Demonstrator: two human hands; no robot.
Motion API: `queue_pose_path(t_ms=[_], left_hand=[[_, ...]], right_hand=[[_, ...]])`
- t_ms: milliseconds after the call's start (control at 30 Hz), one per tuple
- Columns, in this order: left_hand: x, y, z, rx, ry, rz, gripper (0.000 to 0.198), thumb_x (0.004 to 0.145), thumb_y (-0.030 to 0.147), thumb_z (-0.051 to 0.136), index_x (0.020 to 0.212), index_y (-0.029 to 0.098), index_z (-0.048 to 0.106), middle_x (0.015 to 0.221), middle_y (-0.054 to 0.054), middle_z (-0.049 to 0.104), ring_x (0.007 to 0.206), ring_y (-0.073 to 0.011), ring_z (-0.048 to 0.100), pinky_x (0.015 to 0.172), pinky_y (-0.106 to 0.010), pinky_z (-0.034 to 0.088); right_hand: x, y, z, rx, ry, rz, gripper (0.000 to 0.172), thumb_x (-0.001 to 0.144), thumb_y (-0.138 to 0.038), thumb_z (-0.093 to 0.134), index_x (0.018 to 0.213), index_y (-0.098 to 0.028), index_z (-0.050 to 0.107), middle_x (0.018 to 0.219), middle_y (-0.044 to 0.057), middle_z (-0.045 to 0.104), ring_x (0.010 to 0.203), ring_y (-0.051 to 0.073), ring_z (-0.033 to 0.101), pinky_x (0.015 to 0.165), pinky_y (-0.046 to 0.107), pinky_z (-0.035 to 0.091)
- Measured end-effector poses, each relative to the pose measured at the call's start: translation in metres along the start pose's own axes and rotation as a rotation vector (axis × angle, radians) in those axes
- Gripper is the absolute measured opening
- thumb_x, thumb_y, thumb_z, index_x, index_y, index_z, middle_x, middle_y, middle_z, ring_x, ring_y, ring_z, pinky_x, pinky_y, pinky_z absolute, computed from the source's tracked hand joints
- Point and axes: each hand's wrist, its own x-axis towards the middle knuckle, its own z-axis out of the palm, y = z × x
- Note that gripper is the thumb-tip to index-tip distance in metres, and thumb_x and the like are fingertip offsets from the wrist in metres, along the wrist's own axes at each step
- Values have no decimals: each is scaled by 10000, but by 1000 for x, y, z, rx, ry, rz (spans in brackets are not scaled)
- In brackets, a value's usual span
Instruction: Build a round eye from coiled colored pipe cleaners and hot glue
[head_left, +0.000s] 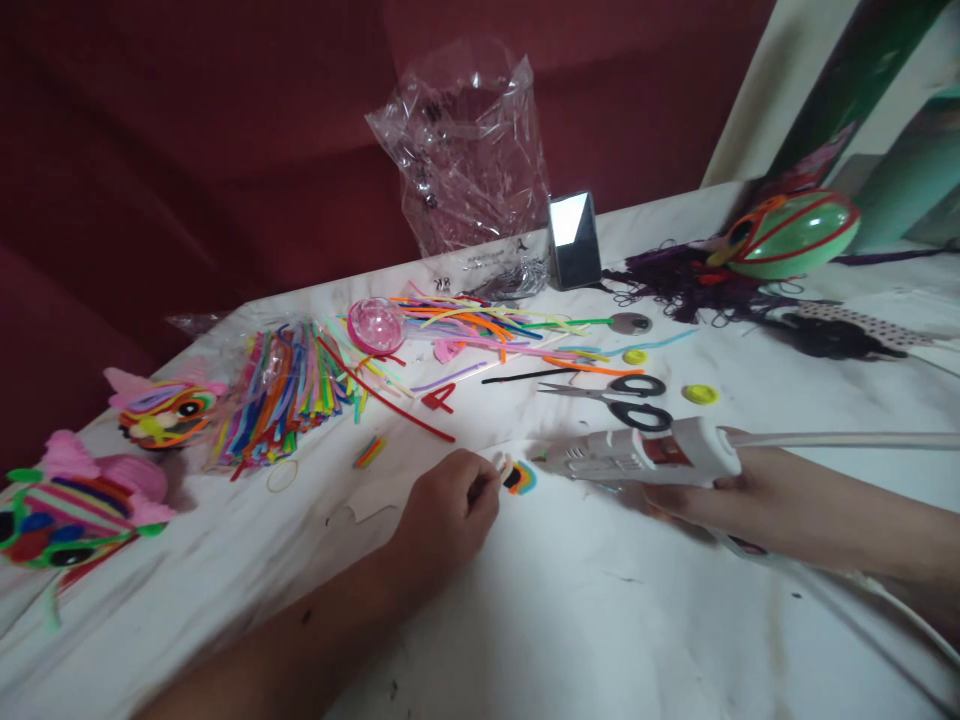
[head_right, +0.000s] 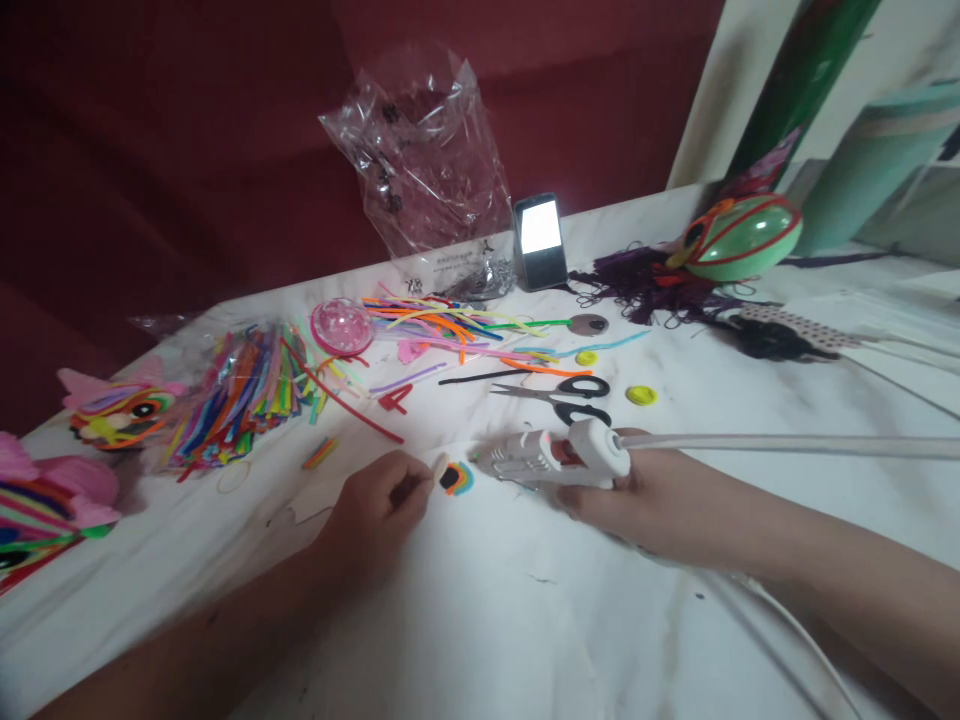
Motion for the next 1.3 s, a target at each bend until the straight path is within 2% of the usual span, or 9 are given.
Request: queue_pose_path(t_ms=[133,200,333,400,533,767,1000,1167,1300], left_hand=[[0,0,0,-5,-1,-2,114,792,183,476,695,177,535,644,26,533,569,-89,469,538,-197,346],[0,0,0,-5,-5,1,117,795,187,475,698,177,539,649,24,537,572,-90,472,542,-199,349],[1,-1,0,4,-6,-8,127,804,209,474,698,178,535,638,25,530,565,-94,468,535,-202,345],[1,-1,0,2,-1,-9,132,808,216,473,695,178,529,631,26,520,556,-93,462,524,-201,339],[0,-2,0,1,13,9,124,807,205,474,697,177,523,629,30,508,557,-90,456,526,-198,337],[-1,-2,1,-2,8,11,130,811,214,469,697,177,519,628,28,507,557,-92,458,527,-201,336],[0,-1,0,5,6,3,136,810,221,474,689,177,517,617,30,504,544,-90,449,521,-199,331],[-1,0,0,8,-3,4,126,805,210,469,706,176,539,629,24,517,552,-94,458,527,-200,342],[0,0,0,-1,1,5,128,806,213,470,699,176,529,620,29,511,544,-89,454,520,-196,338]], right_hand=[[0,4,-4,127,-198,74,376,698,-598,467,682,-237,571,610,-16,526,553,159,468,516,286,402],[1,6,-11,213,-268,22,311,707,-546,505,691,-243,576,648,-7,554,589,172,507,514,282,415],[2,8,-23,297,-189,-142,261,690,-509,550,673,-254,605,732,21,630,744,233,584,650,326,482],[2,8,-25,233,-192,-107,295,693,-540,532,688,-258,615,744,24,640,735,235,586,655,335,487],[3,8,-19,54,-236,15,375,710,-600,477,709,-244,596,687,15,604,606,192,537,537,304,451],[5,3,-11,-26,-258,-81,315,740,-540,488,710,-237,568,674,-2,548,619,170,505,550,274,426],[3,2,-14,-52,-281,-31,298,744,-531,479,728,-243,555,584,-17,501,529,161,474,473,270,399],[4,4,-13,-28,-228,-112,267,717,-497,518,691,-236,568,668,9,558,645,195,529,575,296,442],[4,5,-13,-40,-230,-127,271,718,-493,506,732,-235,589,699,21,580,684,212,551,584,303,451]])
